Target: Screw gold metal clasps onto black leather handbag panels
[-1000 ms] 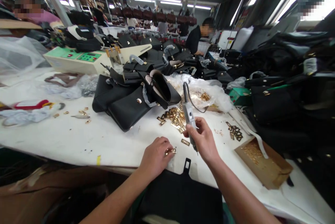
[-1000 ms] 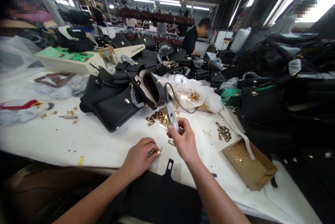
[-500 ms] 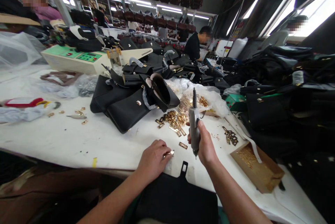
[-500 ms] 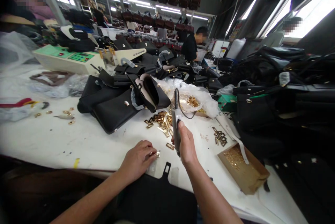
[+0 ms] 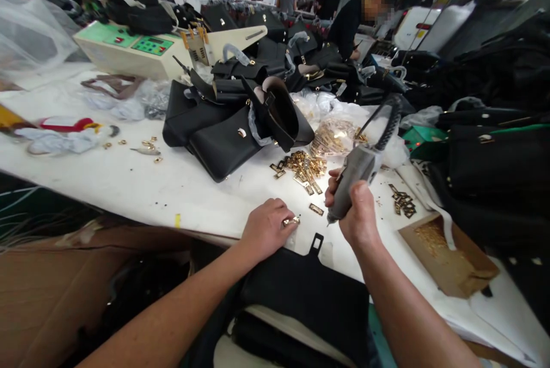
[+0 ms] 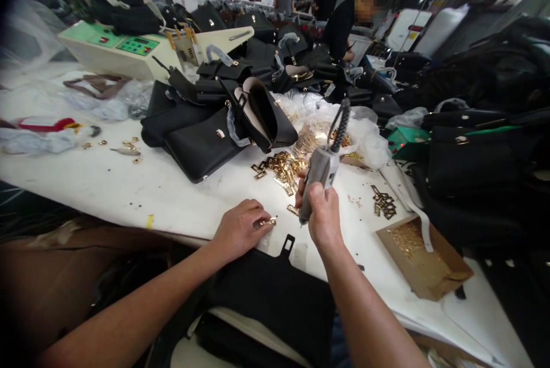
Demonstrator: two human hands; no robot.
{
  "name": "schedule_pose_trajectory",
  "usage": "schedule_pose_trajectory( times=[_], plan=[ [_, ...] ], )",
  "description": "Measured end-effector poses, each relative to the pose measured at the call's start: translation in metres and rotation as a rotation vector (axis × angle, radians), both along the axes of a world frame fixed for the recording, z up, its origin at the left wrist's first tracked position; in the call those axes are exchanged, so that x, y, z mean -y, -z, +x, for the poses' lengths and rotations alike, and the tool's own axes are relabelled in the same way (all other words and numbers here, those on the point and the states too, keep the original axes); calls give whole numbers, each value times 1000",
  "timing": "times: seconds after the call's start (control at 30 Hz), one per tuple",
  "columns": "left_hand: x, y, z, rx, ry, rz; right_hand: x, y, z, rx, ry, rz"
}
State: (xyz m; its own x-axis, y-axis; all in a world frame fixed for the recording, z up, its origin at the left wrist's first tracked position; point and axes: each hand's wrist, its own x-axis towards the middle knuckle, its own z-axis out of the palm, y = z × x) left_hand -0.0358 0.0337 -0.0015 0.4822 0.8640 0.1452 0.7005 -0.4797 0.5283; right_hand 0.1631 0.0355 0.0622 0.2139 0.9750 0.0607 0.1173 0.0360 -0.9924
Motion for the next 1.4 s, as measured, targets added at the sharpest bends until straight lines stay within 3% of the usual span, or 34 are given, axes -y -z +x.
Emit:
schedule_pose_trajectory(
  times=[0.17,0.5,1.4],
  plan=[
    [0,1,0,-1,16,18,-3,10,-27,-127,154,50],
    [-2,3,-1,-15,30,-7,-8,34,-47,-233,121,145],
    [-3,2,-1,-45,36,-2,-10,37,-53,-190,99,202]
  ],
)
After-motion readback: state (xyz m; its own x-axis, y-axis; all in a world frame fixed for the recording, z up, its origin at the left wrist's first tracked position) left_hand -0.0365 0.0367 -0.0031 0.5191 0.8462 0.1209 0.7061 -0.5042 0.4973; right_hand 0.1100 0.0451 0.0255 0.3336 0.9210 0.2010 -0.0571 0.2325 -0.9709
